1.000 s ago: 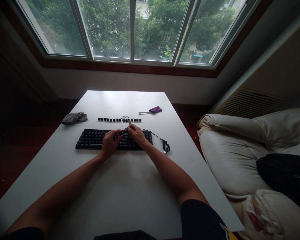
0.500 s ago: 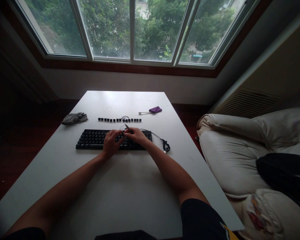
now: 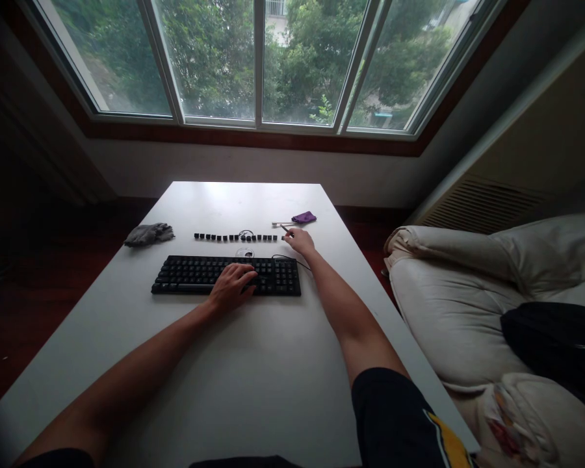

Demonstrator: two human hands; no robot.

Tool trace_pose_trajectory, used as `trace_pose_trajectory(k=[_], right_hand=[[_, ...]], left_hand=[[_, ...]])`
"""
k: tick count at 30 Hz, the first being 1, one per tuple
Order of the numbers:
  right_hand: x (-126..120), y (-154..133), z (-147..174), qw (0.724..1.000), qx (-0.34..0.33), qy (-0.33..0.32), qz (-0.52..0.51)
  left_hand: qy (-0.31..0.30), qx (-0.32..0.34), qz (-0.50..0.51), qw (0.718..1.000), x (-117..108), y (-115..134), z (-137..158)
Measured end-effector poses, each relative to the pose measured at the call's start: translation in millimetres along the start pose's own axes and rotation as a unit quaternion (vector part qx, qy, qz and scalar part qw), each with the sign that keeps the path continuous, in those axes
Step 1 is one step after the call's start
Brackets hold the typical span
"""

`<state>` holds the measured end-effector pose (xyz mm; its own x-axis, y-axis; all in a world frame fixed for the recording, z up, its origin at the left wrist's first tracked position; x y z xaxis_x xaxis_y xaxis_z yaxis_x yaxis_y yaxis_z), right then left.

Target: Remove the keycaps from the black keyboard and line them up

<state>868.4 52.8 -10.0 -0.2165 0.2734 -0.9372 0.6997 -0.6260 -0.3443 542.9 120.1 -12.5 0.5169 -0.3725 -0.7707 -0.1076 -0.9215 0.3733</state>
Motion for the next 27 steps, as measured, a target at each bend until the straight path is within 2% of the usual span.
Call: trace_pose_trajectory(k=[5, 11, 18, 22, 27], right_hand=[[10.4, -3.7, -10.0, 0.998, 0.002, -0.018, 0.055], [8.8, -11.2, -10.9, 0.995, 0.000, -0.010, 0.100], [6.0, -17.9, -6.9, 0.996, 0.007, -0.007, 0.092], [0.3, -19.4, -1.8, 0.996, 0.022, 0.020, 0.086], [-5.7, -20.1, 13.5, 0.998, 0.006, 0.066, 0.007]], left_hand=[[-0.008, -0.004, -0.003, 1.000, 0.0, -4.7, -0.1], [-0.017, 0.001, -0.007, 1.000, 1.3, -4.2, -0.5], [-0.015, 0.000, 0.002, 1.000, 1.8, -3.9, -0.7], [-0.015, 0.001, 0.005, 1.000, 1.0, -4.0, -1.4], [-0.026, 0.013, 0.003, 1.000, 0.9, -0.1, -1.8]])
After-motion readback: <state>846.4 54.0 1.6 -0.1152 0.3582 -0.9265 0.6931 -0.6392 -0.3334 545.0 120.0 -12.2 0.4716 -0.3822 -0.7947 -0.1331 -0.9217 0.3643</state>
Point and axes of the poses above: each hand's wrist, its own z-axis away from the middle knuckle, its own x-axis out of the palm, y = z × x, the point moved 1 cm from there along -z, towards the middle knuckle, and after that the axes turned 10 degrees about z, right-handed, at the moved point
